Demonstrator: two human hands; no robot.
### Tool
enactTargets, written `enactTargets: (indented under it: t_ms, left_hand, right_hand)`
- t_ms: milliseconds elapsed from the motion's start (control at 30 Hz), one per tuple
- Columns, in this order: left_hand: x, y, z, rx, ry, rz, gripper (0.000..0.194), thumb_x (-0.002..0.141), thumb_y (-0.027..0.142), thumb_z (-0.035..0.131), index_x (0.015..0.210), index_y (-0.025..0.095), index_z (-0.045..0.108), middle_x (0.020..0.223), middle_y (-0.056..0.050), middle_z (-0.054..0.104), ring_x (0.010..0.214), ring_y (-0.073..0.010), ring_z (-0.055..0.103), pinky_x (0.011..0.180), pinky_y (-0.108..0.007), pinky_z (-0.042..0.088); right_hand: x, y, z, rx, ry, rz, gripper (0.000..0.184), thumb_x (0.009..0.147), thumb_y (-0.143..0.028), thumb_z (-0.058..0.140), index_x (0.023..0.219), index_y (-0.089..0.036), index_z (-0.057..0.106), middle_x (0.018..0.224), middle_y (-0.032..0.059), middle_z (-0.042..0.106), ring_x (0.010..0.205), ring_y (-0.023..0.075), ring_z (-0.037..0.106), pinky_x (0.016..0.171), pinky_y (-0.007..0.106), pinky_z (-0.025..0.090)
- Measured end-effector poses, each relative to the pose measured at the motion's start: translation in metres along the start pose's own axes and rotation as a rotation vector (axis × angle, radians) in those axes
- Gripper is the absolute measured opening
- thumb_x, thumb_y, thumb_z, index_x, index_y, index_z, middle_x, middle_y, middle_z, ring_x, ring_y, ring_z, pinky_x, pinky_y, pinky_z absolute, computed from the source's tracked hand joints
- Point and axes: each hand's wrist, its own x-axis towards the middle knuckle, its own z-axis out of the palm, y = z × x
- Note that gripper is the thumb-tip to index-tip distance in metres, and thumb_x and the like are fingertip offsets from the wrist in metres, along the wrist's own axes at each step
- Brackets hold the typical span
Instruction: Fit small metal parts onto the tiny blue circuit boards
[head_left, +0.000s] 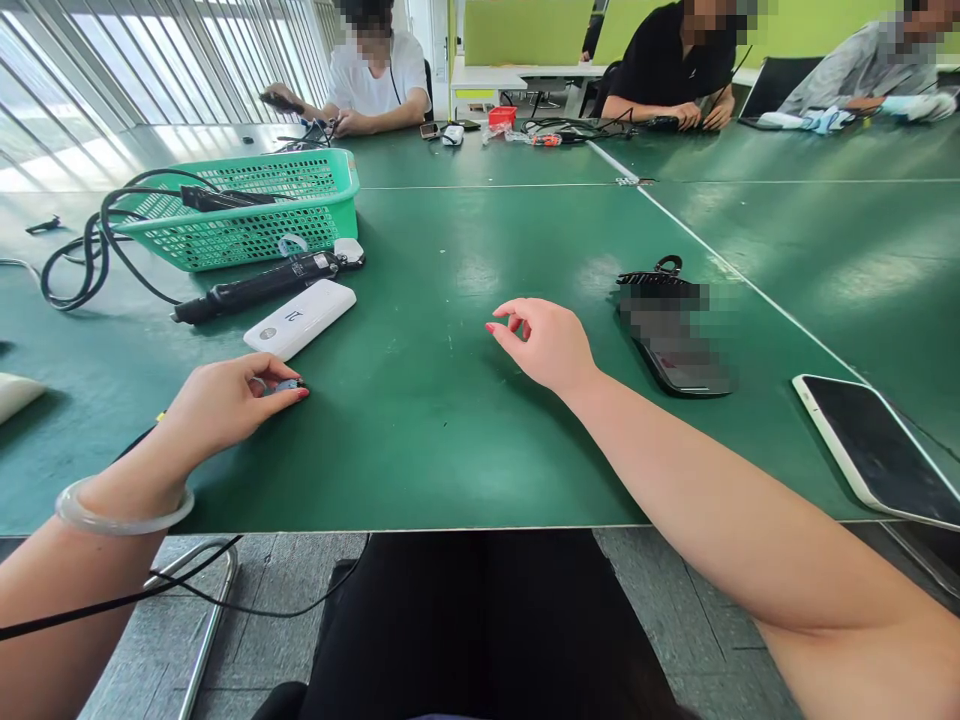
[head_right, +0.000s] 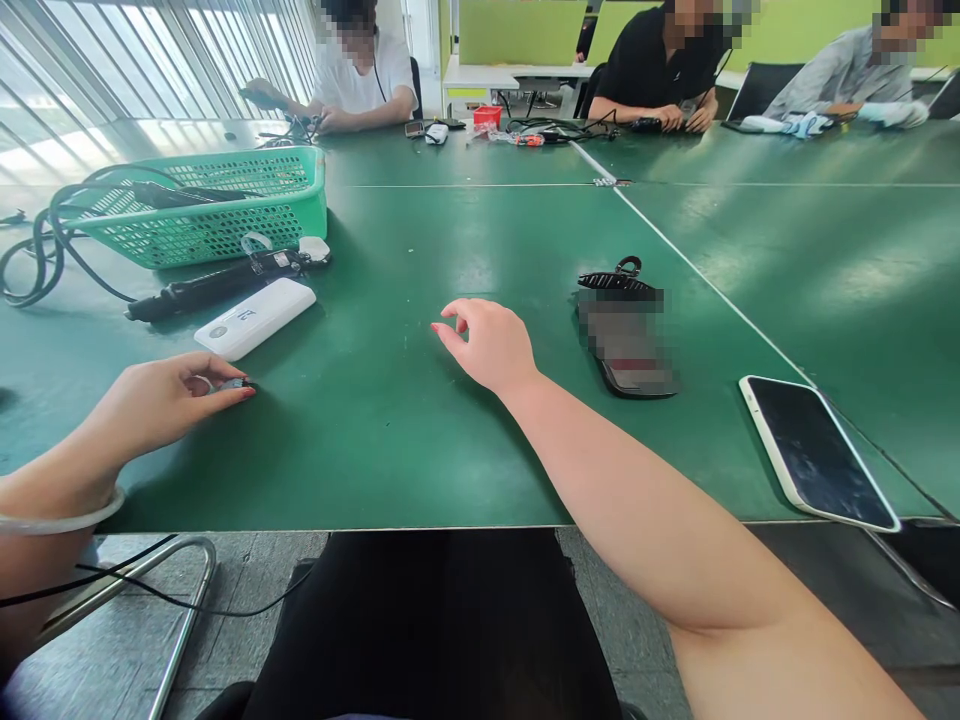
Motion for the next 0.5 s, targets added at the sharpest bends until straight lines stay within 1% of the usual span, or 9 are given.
enactTargets:
  t_ms: [67, 133, 200, 267, 333, 400, 467, 500]
  left_hand:
    - [-0.001, -0.002, 0.001, -0.105, -0.001, -0.003, 0.024, 0.070, 0.043, 0.062, 0.086, 0.026, 0.066, 0.072, 0.003, 0.065, 0.066, -0.0153, 0.055, 0.068, -0.027, 0.039]
    - [-0.002, -0.003, 0.003, -0.345, -0.021, -0.040, 0.024, 0.071, 0.038, 0.063, 0.090, 0.024, 0.064, 0.084, 0.002, 0.068, 0.074, -0.0151, 0.058, 0.075, -0.027, 0.042]
    - [-0.003, -0.001, 0.005, -0.585, -0.035, -0.084, 0.022, 0.074, 0.034, 0.062, 0.093, 0.022, 0.062, 0.091, 0.000, 0.069, 0.085, -0.0146, 0.060, 0.084, -0.026, 0.042]
    - [-0.003, 0.002, 0.008, -0.708, 0.002, -0.118, 0.021, 0.078, 0.032, 0.058, 0.095, 0.021, 0.061, 0.094, -0.001, 0.067, 0.091, -0.0140, 0.058, 0.089, -0.026, 0.040]
    - [-0.003, 0.009, 0.013, -0.722, 0.060, -0.141, 0.023, 0.080, 0.032, 0.054, 0.098, 0.019, 0.060, 0.096, -0.003, 0.066, 0.091, -0.0142, 0.057, 0.089, -0.027, 0.040]
    - [0.000, 0.017, 0.021, -0.654, 0.064, -0.134, 0.026, 0.080, 0.032, 0.054, 0.101, 0.017, 0.058, 0.096, -0.005, 0.065, 0.087, -0.0155, 0.057, 0.085, -0.029, 0.041]
    - [0.004, 0.028, 0.030, -0.547, 0.059, -0.073, 0.029, 0.078, 0.035, 0.056, 0.101, 0.018, 0.059, 0.094, -0.006, 0.065, 0.084, -0.0170, 0.058, 0.082, -0.031, 0.042]
    - [0.007, 0.035, 0.036, -0.515, 0.075, -0.040, 0.029, 0.077, 0.037, 0.057, 0.099, 0.018, 0.060, 0.093, -0.005, 0.066, 0.083, -0.0176, 0.058, 0.082, -0.031, 0.042]
  right_hand:
    - [0.000, 0.000, 0.000, 0.000, -0.005, 0.003, 0.025, 0.085, -0.040, 0.051, 0.092, -0.020, 0.065, 0.073, 0.0019, 0.063, 0.066, 0.0146, 0.052, 0.059, 0.028, 0.036]
    - [0.000, 0.000, -0.001, 0.002, -0.005, 0.002, 0.025, 0.085, -0.039, 0.051, 0.092, -0.020, 0.065, 0.073, 0.0016, 0.063, 0.065, 0.0142, 0.052, 0.059, 0.028, 0.036]
    - [0.000, 0.000, -0.001, 0.005, 0.001, 0.001, 0.025, 0.085, -0.039, 0.051, 0.092, -0.020, 0.065, 0.073, 0.0012, 0.063, 0.065, 0.0138, 0.052, 0.058, 0.028, 0.036]
    - [0.000, 0.000, -0.001, 0.009, -0.003, 0.005, 0.024, 0.086, -0.038, 0.050, 0.092, -0.020, 0.066, 0.073, 0.0012, 0.063, 0.064, 0.0137, 0.052, 0.058, 0.028, 0.036]
    - [-0.001, -0.001, -0.001, 0.013, -0.014, 0.012, 0.024, 0.086, -0.036, 0.049, 0.092, -0.021, 0.066, 0.072, 0.0012, 0.063, 0.064, 0.0138, 0.052, 0.058, 0.028, 0.036]
    - [-0.001, -0.002, -0.001, 0.014, -0.026, 0.018, 0.023, 0.086, -0.034, 0.048, 0.091, -0.021, 0.066, 0.073, 0.0013, 0.063, 0.065, 0.0140, 0.052, 0.058, 0.028, 0.036]
    - [-0.001, -0.003, -0.001, 0.017, -0.030, 0.015, 0.022, 0.086, -0.032, 0.047, 0.089, -0.021, 0.066, 0.073, 0.0016, 0.064, 0.065, 0.0144, 0.053, 0.058, 0.028, 0.036]
    - [-0.001, -0.003, -0.001, 0.020, -0.029, 0.011, 0.022, 0.086, -0.031, 0.047, 0.089, -0.021, 0.066, 0.074, 0.0018, 0.064, 0.066, 0.0146, 0.053, 0.058, 0.028, 0.037]
